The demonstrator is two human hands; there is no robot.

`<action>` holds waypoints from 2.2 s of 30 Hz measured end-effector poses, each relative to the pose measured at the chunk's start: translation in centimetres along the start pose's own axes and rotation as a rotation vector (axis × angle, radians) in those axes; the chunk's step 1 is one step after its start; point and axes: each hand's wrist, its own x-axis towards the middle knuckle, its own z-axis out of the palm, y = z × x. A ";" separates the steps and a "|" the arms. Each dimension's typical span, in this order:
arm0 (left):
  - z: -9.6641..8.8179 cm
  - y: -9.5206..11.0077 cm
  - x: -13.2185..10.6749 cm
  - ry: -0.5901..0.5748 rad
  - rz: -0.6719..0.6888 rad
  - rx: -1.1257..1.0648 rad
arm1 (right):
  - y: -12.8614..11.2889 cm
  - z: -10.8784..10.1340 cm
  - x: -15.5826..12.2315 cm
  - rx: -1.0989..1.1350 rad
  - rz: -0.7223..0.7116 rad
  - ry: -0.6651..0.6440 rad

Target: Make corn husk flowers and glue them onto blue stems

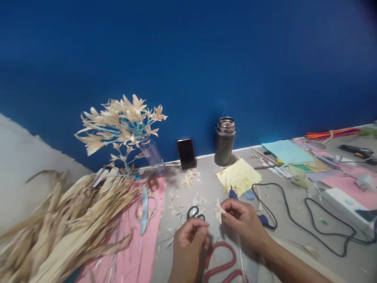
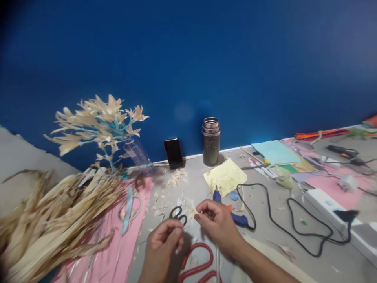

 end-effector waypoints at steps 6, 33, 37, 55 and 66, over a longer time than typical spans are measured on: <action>-0.1 0.7 -0.1 -0.096 0.198 0.084 | -0.2 1.3 -1.1 -0.129 0.034 -0.228; 0.2 0.7 -0.2 -0.147 -0.084 -0.251 | -0.3 1.3 -1.2 0.042 0.137 -0.345; 0.1 0.6 -0.1 -0.147 -0.081 -0.246 | -0.2 1.4 -1.3 -0.012 0.135 -0.366; -1.2 1.4 0.0 -0.037 0.351 0.004 | 1.8 0.5 -0.9 -0.681 -0.210 -0.393; -0.7 0.6 0.0 -0.105 0.315 -0.007 | -0.1 0.9 -1.3 -0.299 -0.194 -0.382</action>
